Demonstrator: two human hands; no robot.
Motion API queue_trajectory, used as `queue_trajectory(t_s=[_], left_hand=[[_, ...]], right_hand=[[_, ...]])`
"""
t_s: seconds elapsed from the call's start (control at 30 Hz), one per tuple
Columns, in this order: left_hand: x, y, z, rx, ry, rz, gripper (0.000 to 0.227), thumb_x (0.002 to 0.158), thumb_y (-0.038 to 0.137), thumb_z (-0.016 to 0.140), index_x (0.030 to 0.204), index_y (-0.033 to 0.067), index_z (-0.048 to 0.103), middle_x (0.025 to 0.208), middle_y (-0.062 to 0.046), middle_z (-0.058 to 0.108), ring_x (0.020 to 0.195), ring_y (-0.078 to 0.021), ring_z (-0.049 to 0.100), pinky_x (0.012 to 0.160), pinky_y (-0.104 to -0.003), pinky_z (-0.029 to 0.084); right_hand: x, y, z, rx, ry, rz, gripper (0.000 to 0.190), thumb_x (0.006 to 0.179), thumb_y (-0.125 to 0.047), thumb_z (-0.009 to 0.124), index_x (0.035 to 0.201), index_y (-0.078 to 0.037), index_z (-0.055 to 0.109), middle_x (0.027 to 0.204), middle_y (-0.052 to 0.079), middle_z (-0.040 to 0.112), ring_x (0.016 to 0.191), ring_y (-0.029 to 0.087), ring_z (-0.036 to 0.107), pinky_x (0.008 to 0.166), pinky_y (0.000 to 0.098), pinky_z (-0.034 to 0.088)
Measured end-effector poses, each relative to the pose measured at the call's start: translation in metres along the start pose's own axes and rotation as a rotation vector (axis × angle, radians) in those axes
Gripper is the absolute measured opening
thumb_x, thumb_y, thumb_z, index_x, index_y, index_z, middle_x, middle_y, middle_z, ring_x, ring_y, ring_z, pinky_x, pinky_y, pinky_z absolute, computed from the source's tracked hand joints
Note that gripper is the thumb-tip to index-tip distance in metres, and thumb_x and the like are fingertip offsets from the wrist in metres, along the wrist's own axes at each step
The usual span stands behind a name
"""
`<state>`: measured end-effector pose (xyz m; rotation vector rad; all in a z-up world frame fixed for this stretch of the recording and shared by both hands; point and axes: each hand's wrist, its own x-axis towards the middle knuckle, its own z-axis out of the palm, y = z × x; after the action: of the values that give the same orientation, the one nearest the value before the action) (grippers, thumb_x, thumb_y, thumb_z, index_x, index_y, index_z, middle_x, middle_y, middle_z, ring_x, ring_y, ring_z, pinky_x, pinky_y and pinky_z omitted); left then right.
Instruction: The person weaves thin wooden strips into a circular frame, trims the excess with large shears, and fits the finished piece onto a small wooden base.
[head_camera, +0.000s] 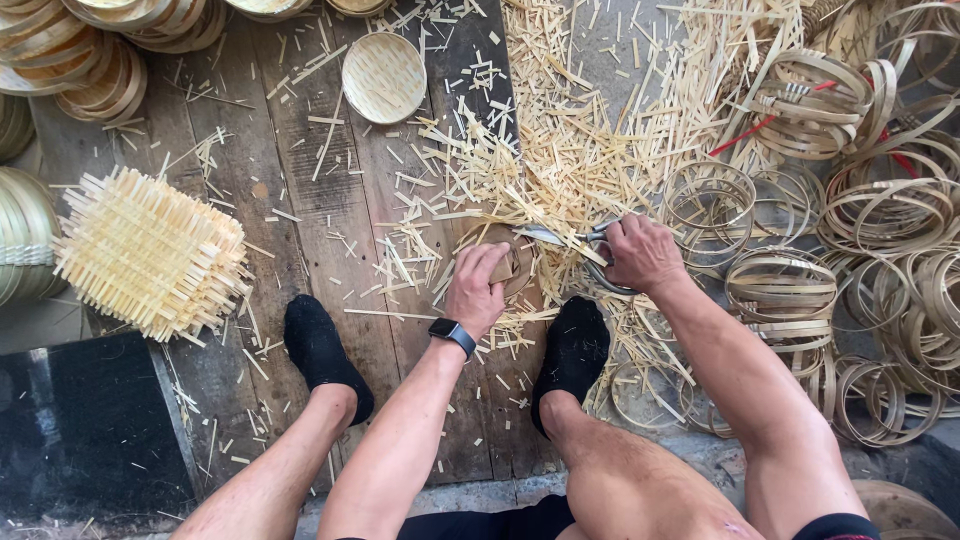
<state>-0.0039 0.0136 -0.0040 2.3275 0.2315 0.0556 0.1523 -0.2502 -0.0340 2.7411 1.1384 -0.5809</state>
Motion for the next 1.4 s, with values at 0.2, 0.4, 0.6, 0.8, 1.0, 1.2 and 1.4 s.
queue_trajectory(t_s=[0.2,0.4,0.6,0.8,1.0,1.2,1.4], left_hand=[[0.004,-0.002,-0.009,0.003,-0.082,0.056,0.064,0.074,-0.010,0.067,0.134,0.0139,0.064,0.131,-0.013,0.062,0.128,-0.0318,0.058,0.116,-0.040,0.047],[-0.006,0.020,-0.004,0.008,0.080,-0.070,0.057,0.074,0.009,0.084,0.128,0.0230,0.069,0.121,-0.022,0.056,0.111,-0.0397,0.058,0.099,-0.042,0.048],[-0.006,0.013,0.004,0.044,0.042,0.056,0.052,0.082,0.002,0.074,0.127,0.0263,0.074,0.129,-0.022,0.059,0.117,-0.0392,0.061,0.105,-0.042,0.051],[-0.002,0.015,-0.003,0.052,-0.028,0.046,0.043,0.081,-0.001,0.070,0.116,0.0219,0.077,0.136,-0.021,0.061,0.125,-0.0382,0.060,0.108,-0.043,0.051],[0.000,0.016,-0.006,0.056,-0.082,0.016,0.039,0.081,-0.001,0.070,0.113,0.0199,0.078,0.137,-0.019,0.061,0.125,-0.0366,0.060,0.107,-0.041,0.051],[0.009,0.009,-0.016,0.058,-0.196,0.139,0.040,0.080,-0.004,0.068,0.112,0.0188,0.077,0.136,-0.015,0.062,0.126,-0.0340,0.061,0.105,-0.040,0.053],[0.011,0.013,-0.015,0.158,-0.241,0.143,0.036,0.083,0.000,0.067,0.112,0.0171,0.076,0.136,-0.015,0.062,0.123,-0.0345,0.061,0.100,-0.040,0.054]], right_hand=[[0.019,-0.035,-0.016,0.023,0.140,-0.015,0.050,0.085,-0.045,0.062,0.102,0.002,0.064,0.087,0.017,0.064,0.077,0.025,0.062,0.072,0.0371,0.056],[0.008,-0.007,-0.012,0.077,-0.181,0.110,0.047,0.095,-0.044,0.058,0.113,-0.001,0.062,0.104,0.016,0.063,0.095,0.025,0.062,0.083,0.0385,0.056],[0.014,-0.028,-0.047,0.061,-0.041,0.010,0.065,0.087,-0.062,0.065,0.103,0.002,0.062,0.090,0.015,0.061,0.083,0.023,0.059,0.079,0.0371,0.053],[0.013,-0.011,-0.018,0.087,-0.174,0.057,0.043,0.096,-0.046,0.059,0.102,-0.004,0.063,0.089,0.009,0.059,0.078,0.020,0.059,0.076,0.0356,0.054],[0.005,0.009,-0.020,0.180,-0.143,0.138,0.042,0.093,-0.044,0.063,0.100,-0.003,0.062,0.087,0.010,0.058,0.079,0.020,0.058,0.074,0.0357,0.053],[0.008,-0.017,-0.039,0.071,-0.027,0.003,0.053,0.080,-0.053,0.071,0.095,-0.003,0.063,0.090,0.011,0.061,0.086,0.022,0.059,0.082,0.0370,0.051],[0.007,0.007,0.001,0.178,-0.208,0.134,0.029,0.099,-0.035,0.059,0.104,-0.007,0.064,0.096,0.010,0.064,0.088,0.022,0.063,0.081,0.0383,0.054]])
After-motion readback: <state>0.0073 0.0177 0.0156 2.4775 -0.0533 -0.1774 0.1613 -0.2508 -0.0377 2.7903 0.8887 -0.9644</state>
